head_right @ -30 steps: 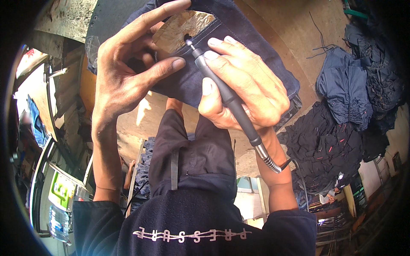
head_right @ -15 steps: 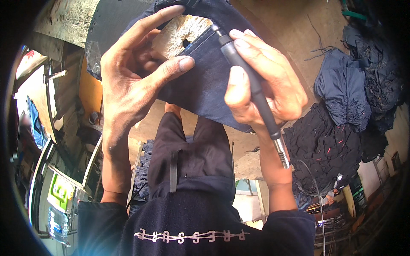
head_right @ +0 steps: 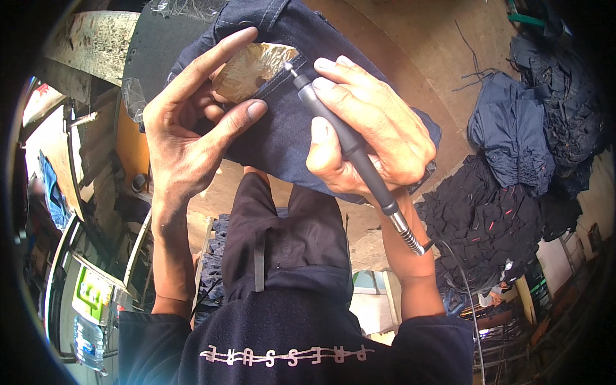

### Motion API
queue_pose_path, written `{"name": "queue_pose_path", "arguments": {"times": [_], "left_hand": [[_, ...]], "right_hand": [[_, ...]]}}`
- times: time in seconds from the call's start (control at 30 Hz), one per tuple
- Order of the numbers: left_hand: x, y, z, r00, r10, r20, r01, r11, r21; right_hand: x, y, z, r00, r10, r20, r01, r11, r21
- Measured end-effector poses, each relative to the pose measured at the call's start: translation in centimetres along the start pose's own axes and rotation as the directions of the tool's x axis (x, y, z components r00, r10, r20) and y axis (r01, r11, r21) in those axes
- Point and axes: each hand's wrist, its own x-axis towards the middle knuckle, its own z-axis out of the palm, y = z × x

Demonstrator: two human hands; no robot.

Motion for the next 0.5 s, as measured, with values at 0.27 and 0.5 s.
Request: {"name": "queue_pose_path", "arguments": {"times": [0.27, 0.5], "left_hand": [[-0.01, -0.23, 0.01, 1.000, 0.012, -0.004, -0.012, 1.000, 0.002], [-0.06, -0.23, -0.05, 1.000, -0.006, 0.000, 0.006, 1.000, -0.018]], "right_hand": [[-0.01, -0.13, 0.03, 1.000, 0.009, 0.012, -0.009, 1.000, -0.009], [0.04, -0.14, 0.03, 1.000, 0.010, 0.013, -0.010, 1.000, -0.009]]}}
